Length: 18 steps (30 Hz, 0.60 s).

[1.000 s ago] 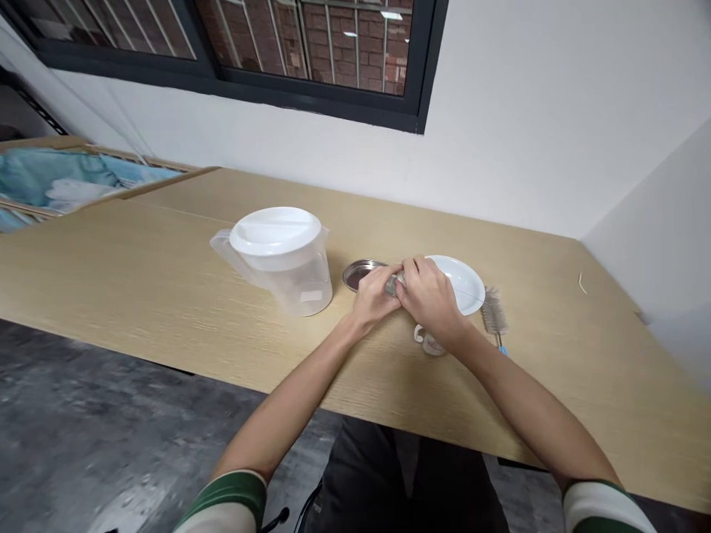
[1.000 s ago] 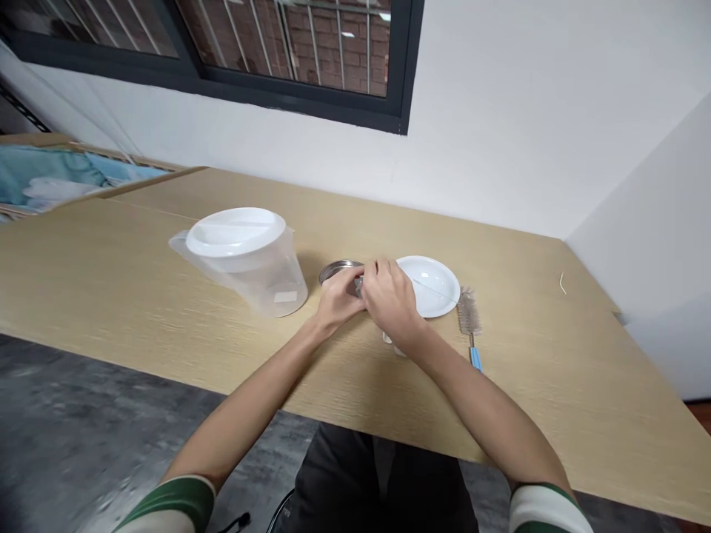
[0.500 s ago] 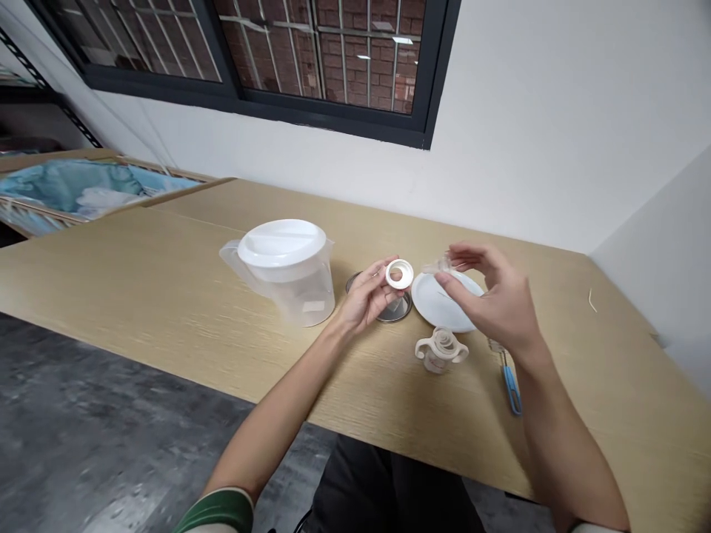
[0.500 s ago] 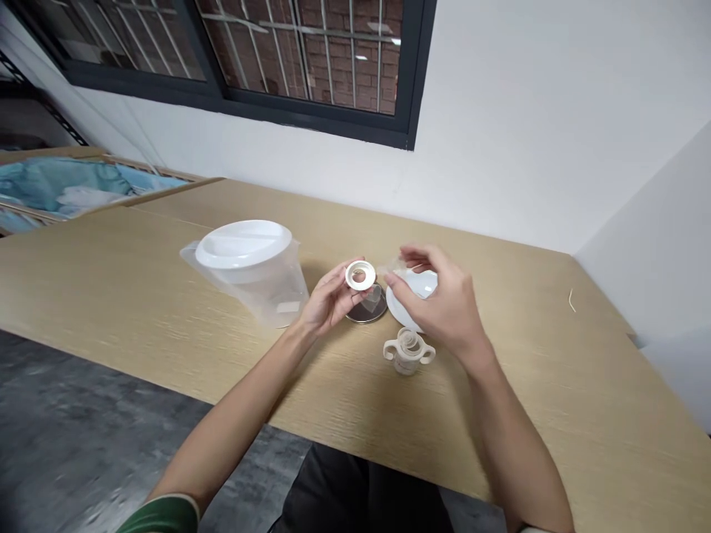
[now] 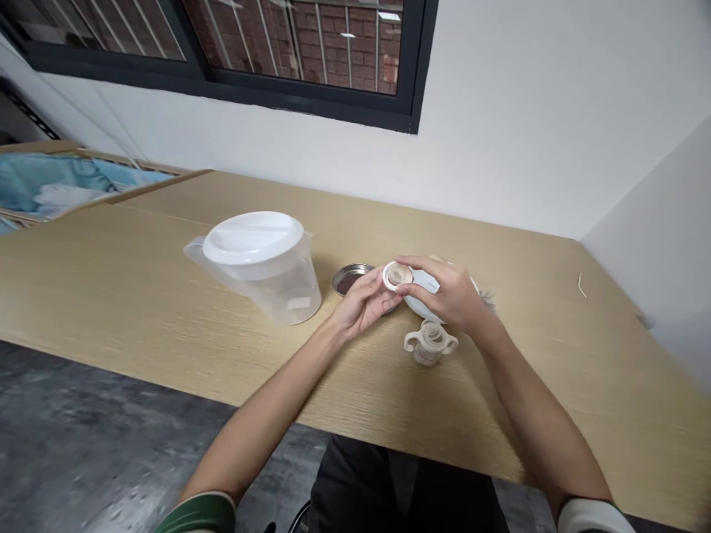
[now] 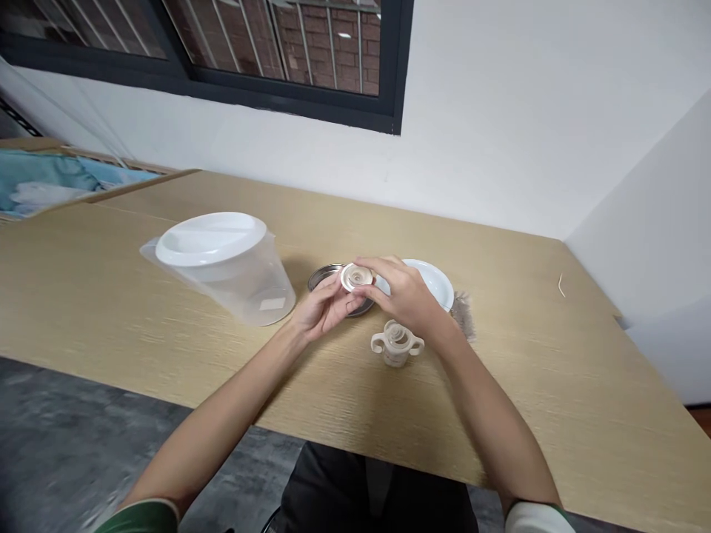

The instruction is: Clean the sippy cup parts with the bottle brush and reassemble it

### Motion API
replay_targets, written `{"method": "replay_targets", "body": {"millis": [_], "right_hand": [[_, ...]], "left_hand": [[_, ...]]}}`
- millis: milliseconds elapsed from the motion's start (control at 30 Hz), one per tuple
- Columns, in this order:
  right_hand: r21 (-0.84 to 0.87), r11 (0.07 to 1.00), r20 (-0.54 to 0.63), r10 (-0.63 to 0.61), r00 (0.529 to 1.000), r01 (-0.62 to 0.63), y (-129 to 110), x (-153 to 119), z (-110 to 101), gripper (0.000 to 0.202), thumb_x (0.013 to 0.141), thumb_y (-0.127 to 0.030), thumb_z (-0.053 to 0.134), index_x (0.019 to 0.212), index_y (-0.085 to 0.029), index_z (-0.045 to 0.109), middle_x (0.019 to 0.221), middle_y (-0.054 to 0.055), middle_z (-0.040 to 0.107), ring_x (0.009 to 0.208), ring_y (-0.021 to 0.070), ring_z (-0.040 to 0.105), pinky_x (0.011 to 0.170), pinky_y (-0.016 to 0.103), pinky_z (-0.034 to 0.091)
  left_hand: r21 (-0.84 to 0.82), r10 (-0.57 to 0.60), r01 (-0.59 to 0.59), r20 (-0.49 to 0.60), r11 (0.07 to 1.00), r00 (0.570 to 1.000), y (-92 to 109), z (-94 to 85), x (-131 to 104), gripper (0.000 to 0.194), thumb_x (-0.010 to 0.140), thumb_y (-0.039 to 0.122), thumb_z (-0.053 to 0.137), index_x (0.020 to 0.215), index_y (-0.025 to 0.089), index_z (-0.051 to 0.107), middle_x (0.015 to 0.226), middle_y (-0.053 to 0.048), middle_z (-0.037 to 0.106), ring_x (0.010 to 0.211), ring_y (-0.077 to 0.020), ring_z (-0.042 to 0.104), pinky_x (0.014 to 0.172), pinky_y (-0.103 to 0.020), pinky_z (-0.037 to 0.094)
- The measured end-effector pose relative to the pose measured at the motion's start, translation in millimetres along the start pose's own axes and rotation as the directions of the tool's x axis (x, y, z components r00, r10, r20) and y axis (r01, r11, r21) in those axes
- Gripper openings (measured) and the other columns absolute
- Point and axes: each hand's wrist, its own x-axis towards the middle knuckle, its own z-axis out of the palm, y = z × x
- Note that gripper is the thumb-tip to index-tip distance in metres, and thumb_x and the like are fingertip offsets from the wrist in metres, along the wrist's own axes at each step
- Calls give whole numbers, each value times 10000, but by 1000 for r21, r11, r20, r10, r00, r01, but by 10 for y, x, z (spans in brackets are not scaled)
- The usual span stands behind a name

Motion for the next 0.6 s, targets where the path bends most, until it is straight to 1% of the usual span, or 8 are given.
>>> {"method": "replay_targets", "body": {"millis": [67,200,300,367,433,500,600], "right_hand": [[8,1000,1,3,1000,-3,22,-9,-5,341,890,-312,686,1217,-229,633,1142,32,698,1055,190,644,936,346,516],[24,998,20,57,998,-57,16,-5,-7,366,885,-312,684,1240,-245,626,1174,31,690,1078,200,645,954,370,515],[53,996,-3,71,997,-71,-3,2,-9,356,891,-306,663,1240,-247,624,1197,33,684,1088,203,645,967,379,515],[69,995,-11,70,997,-69,-19,4,-12,344,889,-300,660,1225,-235,628,1171,34,692,1065,198,654,953,369,525],[84,993,1,84,996,-84,-38,5,-14,320,895,-292,645,1208,-227,634,1143,34,701,1038,195,663,938,365,534],[124,984,-3,127,992,-126,-52,5,-14,289,913,-293,614,1192,-223,644,1133,38,705,1016,191,671,933,369,539],[231,952,-13,210,978,-201,-54,10,-6,277,923,-290,593,1180,-209,658,1114,46,712,990,182,681,928,363,548]], "left_hand": [[-12,-4,4,5,1000,1000,-23,-9,11,273,851,301,716,1075,155,661,1163,-97,665,948,-158,672,895,-254,568],[-37,-13,12,-10,999,1000,-43,-8,22,240,844,283,724,1033,147,667,1134,-92,671,937,-153,675,870,-236,573],[-43,-9,8,-23,999,1000,-29,-2,22,240,837,283,732,1027,154,661,1113,-81,673,924,-148,674,858,-230,570],[-50,-1,-1,-23,999,1000,-19,-12,24,249,835,304,740,1019,158,658,1082,-72,675,892,-137,670,843,-227,567],[-50,-11,9,-25,999,1000,-16,-34,28,273,836,351,737,1018,165,656,1039,-70,677,853,-135,663,827,-237,565],[-37,-29,28,-22,999,999,-21,-56,31,321,823,396,744,1036,173,654,1030,-74,674,844,-144,654,822,-254,560],[-6,-47,47,18,999,999,-30,-61,19,409,762,394,797,1081,179,657,1068,-78,659,872,-155,634,793,-255,552]]}}
